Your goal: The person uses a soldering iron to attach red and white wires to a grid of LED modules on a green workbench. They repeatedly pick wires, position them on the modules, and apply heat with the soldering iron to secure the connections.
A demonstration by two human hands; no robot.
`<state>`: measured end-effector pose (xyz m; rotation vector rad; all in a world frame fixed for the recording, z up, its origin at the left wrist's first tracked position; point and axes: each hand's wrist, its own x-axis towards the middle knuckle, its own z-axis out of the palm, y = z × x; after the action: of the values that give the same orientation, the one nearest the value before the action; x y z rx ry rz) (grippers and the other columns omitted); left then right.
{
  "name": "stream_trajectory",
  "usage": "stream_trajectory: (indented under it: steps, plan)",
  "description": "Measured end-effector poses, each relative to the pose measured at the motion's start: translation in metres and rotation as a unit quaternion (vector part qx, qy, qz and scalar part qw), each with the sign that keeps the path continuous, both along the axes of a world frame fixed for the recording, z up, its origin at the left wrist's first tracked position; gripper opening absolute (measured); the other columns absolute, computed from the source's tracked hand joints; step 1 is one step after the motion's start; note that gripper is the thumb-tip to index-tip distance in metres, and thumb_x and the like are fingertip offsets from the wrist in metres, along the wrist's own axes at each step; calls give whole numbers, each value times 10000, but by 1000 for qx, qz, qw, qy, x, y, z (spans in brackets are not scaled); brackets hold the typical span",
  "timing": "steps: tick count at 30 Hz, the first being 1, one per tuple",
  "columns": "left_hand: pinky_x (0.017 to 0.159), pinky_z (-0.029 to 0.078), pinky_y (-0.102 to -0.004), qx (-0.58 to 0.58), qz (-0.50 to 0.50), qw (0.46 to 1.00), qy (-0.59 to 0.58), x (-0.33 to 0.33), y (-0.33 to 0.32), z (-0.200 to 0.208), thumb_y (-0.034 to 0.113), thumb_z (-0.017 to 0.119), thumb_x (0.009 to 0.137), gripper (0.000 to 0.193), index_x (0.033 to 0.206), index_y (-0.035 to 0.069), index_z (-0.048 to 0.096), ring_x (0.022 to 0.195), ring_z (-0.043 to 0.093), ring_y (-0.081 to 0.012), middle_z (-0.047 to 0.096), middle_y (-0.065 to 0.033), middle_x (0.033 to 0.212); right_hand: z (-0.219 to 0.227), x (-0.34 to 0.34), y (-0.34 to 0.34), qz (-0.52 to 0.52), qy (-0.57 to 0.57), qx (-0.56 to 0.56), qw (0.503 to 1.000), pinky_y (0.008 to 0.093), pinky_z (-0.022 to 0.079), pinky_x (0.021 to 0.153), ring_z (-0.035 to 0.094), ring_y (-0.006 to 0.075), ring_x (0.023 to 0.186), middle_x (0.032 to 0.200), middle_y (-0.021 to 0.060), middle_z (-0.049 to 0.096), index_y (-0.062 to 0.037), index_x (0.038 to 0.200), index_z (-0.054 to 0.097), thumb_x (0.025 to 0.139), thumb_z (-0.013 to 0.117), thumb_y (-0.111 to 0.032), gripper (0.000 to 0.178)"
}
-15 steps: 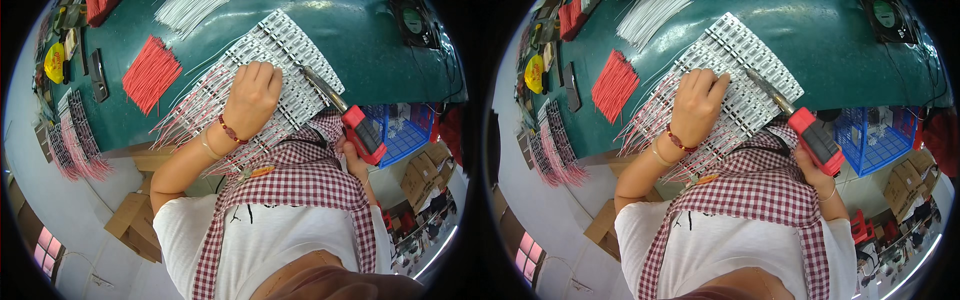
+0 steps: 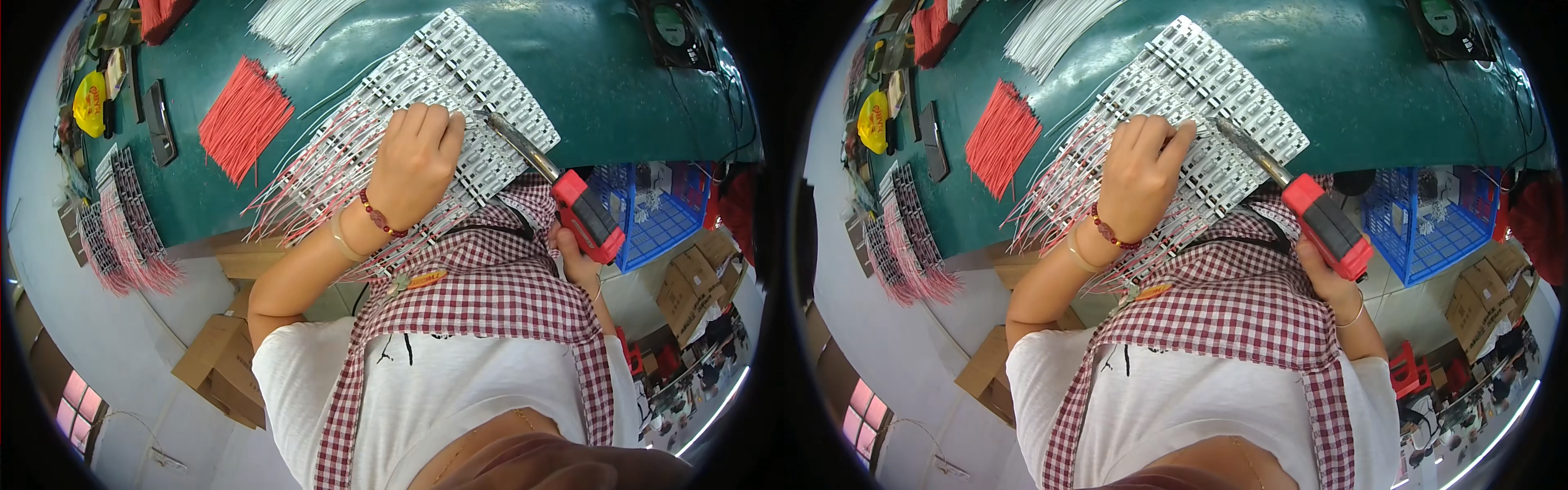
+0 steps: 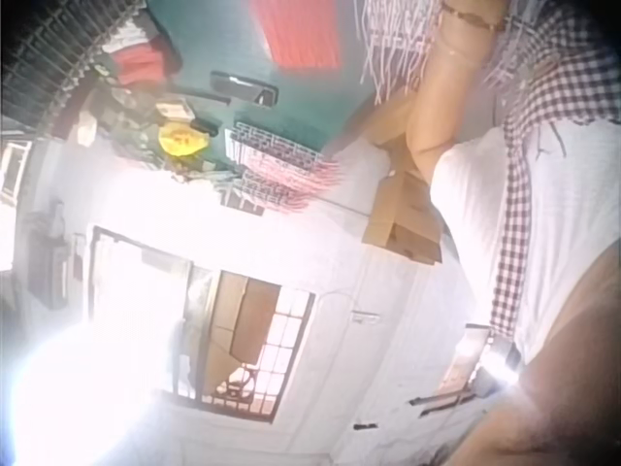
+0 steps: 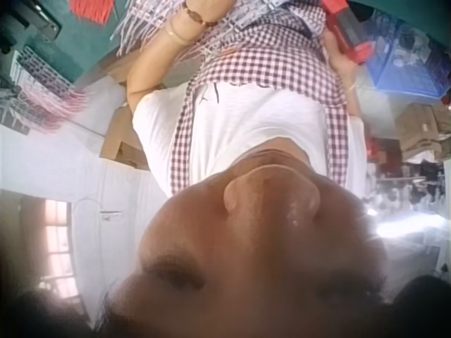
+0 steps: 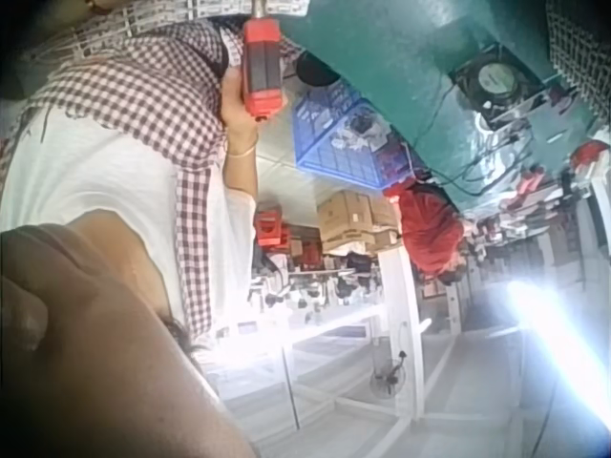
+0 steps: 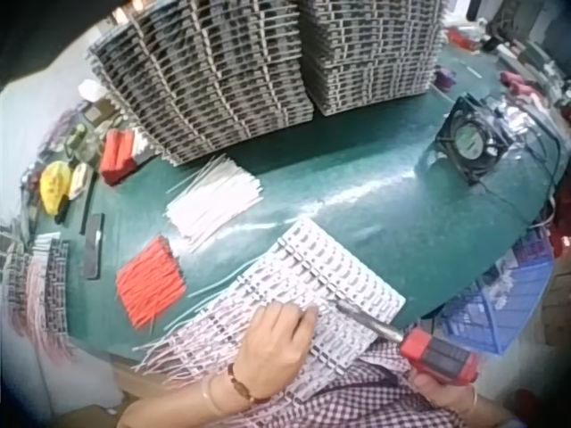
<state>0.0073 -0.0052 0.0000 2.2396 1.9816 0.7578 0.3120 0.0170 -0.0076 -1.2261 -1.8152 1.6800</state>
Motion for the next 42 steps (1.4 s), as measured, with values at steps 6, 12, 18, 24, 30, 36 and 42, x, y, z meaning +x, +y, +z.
stream_trajectory:
  steps: [6, 12, 18, 24, 30, 36, 42]
  plan:
    - [648, 394, -340, 4, 1, 1000, -7, 1, 0, -1, -2, 596, 716, 283, 995, 1, 643, 721, 493, -219, 489, -65, 773, 0, -6, -4, -11, -21, 33, 999, 252, 415, 595, 526, 116, 645, 754, 49, 590, 3, 882, 591, 920, 605, -303, 309]
    - [652, 396, -339, 11, 0, 1000, -7, 3, 1, -1, 3, 599, 709, 283, 988, -2, 647, 719, 493, -222, 484, -69, 770, -7, 5, -2, -2, -18, 20, 1000, 311, 480, 681, 605, 187, 771, 875, 82, 635, 7, 988, 638, 831, 660, -89, 185]
    - [652, 398, -338, 7, -1, 1000, -3, 2, 0, -2, 5, 597, 719, 269, 983, -4, 649, 719, 492, -221, 481, -69, 769, -9, 4, -1, 25, -48, 73, 996, 307, 490, 677, 625, 209, 743, 845, 98, 650, -1, 998, 648, 800, 674, -79, 214]
    - [651, 398, -335, 6, 0, 1000, 7, 2, 0, -4, 9, 601, 723, 265, 983, -3, 649, 726, 496, -218, 488, -67, 774, -2, 6, -3, -25, -19, 54, 998, 292, 498, 669, 626, 172, 734, 848, 87, 656, 21, 1015, 641, 812, 672, -90, 233]
    - [653, 397, -341, 8, 3, 1000, 24, 2, 1, -1, 19, 601, 728, 267, 990, -1, 647, 730, 498, -212, 493, -61, 779, 5, 0, -2, -50, 36, 10, 998, 279, 476, 645, 583, 130, 708, 817, 57, 630, 31, 1020, 627, 852, 638, -82, 203]
    - [651, 393, -337, 19, -3, 1000, 19, 8, -4, 4, 17, 596, 728, 271, 994, 6, 650, 720, 497, -207, 491, -55, 766, 10, -1, -3, -39, 53, -28, 997, 273, 450, 624, 546, 114, 689, 783, 37, 593, 24, 1010, 617, 873, 618, -69, 166]
    - [647, 392, -334, 6, -1, 1000, -2, 12, -4, -3, 10, 594, 728, 262, 983, 14, 655, 717, 499, -206, 494, -56, 763, 3, 0, -7, -37, 10, 21, 999, 286, 456, 615, 562, 127, 684, 779, 42, 596, 11, 967, 639, 854, 628, -55, 131]
